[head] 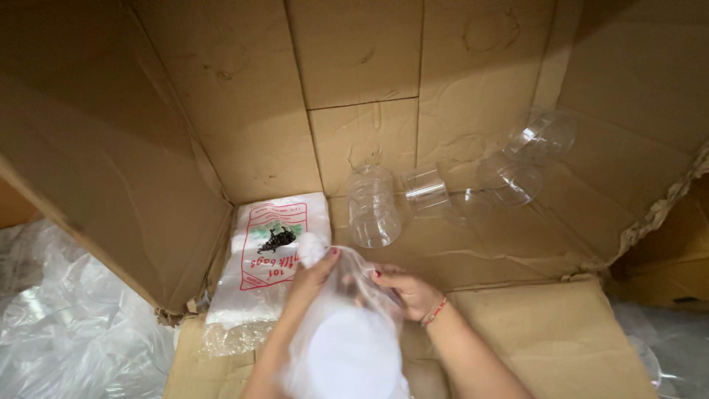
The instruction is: The person places clear plastic containers into white plastic bags inside a cardboard box. They repeatedly pick up containers, insert them into bags, and arrange the filled bags within the box.
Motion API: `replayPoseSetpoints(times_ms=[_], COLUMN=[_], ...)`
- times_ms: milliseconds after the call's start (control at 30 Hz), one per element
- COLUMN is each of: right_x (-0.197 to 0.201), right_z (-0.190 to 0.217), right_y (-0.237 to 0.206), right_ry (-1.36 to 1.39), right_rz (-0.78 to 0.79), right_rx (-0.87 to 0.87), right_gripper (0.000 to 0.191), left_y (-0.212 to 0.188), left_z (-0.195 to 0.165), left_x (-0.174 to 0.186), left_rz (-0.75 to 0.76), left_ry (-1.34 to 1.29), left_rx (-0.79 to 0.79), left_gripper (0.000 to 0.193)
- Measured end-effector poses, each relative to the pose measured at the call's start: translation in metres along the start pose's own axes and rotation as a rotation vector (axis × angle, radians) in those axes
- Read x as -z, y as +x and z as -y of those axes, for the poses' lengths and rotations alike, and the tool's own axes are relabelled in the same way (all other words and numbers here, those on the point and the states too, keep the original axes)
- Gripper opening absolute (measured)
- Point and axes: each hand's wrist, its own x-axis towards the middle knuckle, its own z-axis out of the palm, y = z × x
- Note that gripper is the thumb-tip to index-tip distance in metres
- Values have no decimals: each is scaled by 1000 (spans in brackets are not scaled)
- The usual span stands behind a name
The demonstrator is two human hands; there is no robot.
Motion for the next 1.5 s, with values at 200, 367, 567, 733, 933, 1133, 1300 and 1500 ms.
replayPoseSetpoints(times_ms=[200,367,567,733,933,1133,1300,1500], right_x=[20,42,52,67,49,3,-22,-38], right_z=[31,75,99,88,57,35,42,37], right_y=[8,24,49,32,-12,-6,3,2], right_ry=[-925,-1684,-1850,-1618,-1204,-1488,-1503,-1490], right_rz=[-704,-1339,-1377,-1409,-829,-442,-477,-569], right_rx=[646,626,182,780,1149,807,705,785], right_gripper=[32,69,94,80,55,63,56,53], left_y=[-99,-127,-99,-93,-73,-62,-80,-104], left_z=[-39,-104,-94,-83,-69,-72,-84,-58], left_x=[125,284,349,361,400,393,304,118], left_rz=[-94,-558,-824,-855,-882,-927,-876,127], left_ry=[30,502,955,1085,1171,1339,1550,303], left_rx=[-70,-166,96,208,243,222,-232,-341], left_gripper=[41,41,41,42,43,45,47,41])
